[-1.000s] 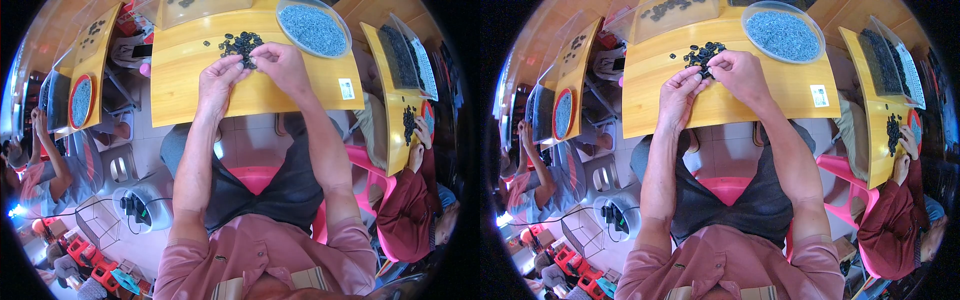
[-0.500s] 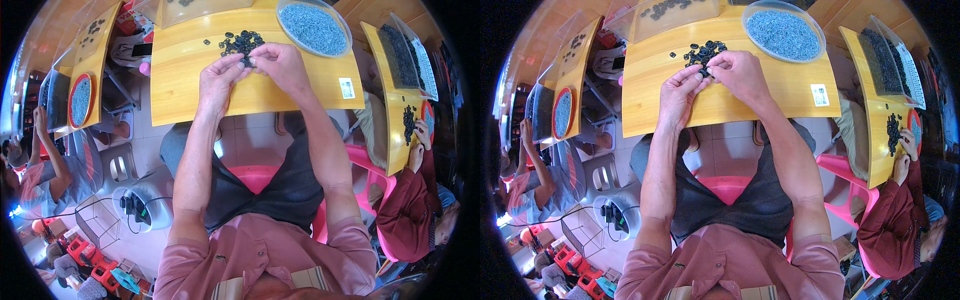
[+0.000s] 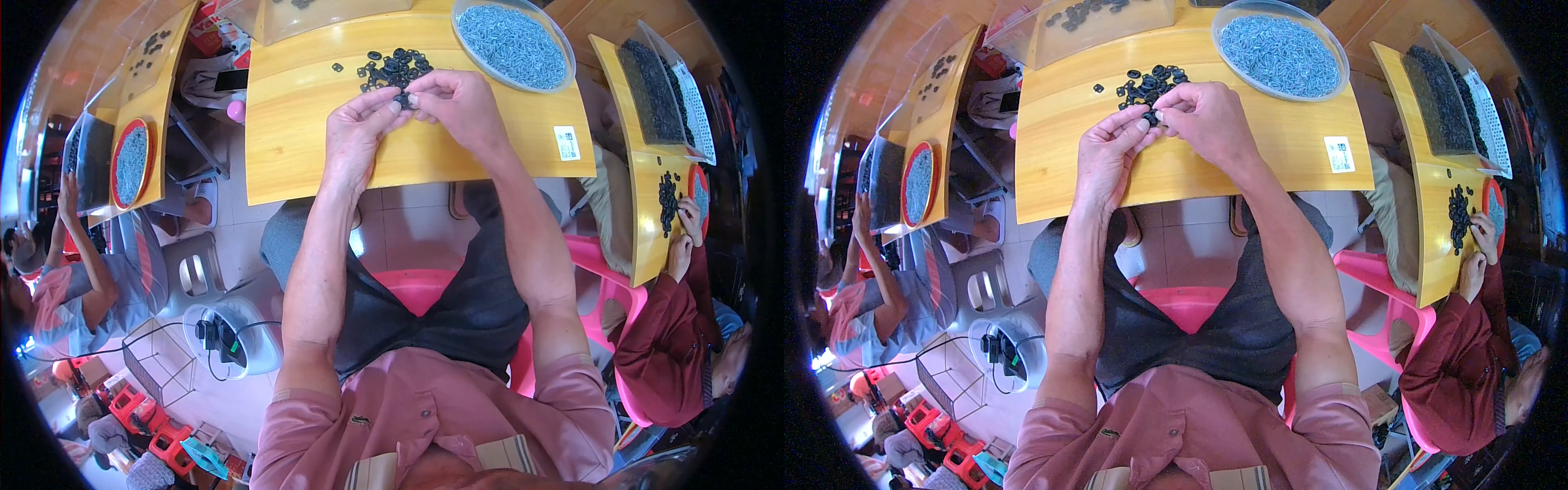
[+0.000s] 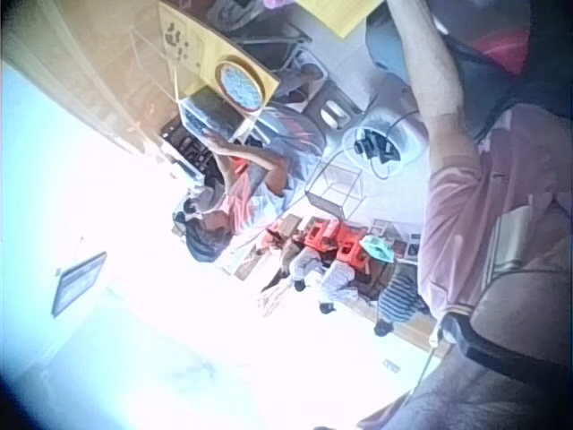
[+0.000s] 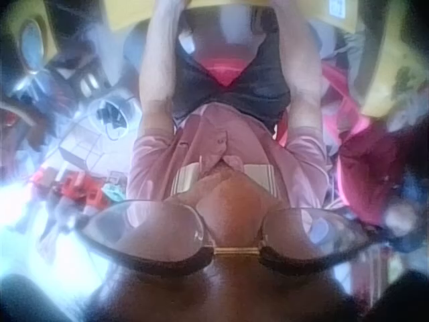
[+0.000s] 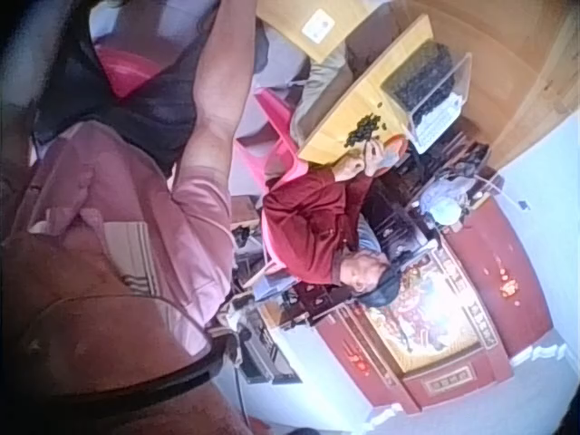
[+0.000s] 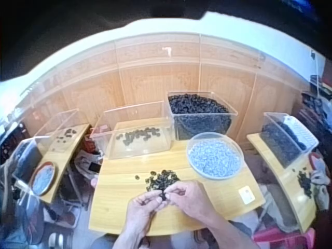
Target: The person assembles small parts by picking pins from a dish and inserting them into black plastic components by hand on a table.
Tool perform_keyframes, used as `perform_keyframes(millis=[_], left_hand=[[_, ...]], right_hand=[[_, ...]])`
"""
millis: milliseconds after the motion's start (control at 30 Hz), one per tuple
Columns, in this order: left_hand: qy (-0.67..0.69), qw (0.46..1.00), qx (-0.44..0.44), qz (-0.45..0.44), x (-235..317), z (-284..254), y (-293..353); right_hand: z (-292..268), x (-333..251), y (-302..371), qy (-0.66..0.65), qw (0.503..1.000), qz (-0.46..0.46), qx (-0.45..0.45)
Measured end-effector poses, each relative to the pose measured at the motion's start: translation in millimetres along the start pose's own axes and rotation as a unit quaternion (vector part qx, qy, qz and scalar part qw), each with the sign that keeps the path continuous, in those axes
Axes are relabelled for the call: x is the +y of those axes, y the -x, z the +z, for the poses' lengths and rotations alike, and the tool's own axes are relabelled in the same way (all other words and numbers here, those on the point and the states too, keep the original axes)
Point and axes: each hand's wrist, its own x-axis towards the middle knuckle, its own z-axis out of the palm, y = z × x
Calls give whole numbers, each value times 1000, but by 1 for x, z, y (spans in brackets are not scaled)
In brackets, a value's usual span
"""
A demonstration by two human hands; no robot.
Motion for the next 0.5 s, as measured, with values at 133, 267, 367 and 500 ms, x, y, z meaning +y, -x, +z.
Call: perform_keyframes(millis=[133,267,367,500], left_hand=[[10,1000,6,-3,0,2,1],[-9,1000,15,0,1,3,2],[-13,1000,21,2,0,4,3],[-8,1000,24,7,-1,4,3]], right_hand=[[0,-1,0,8,1000,6,1],[-1,0,0,-5,1000,14,-10],[1,4,-1,-14,1000,11,-14],[4,1,-1,-17,1000,14,-6]])
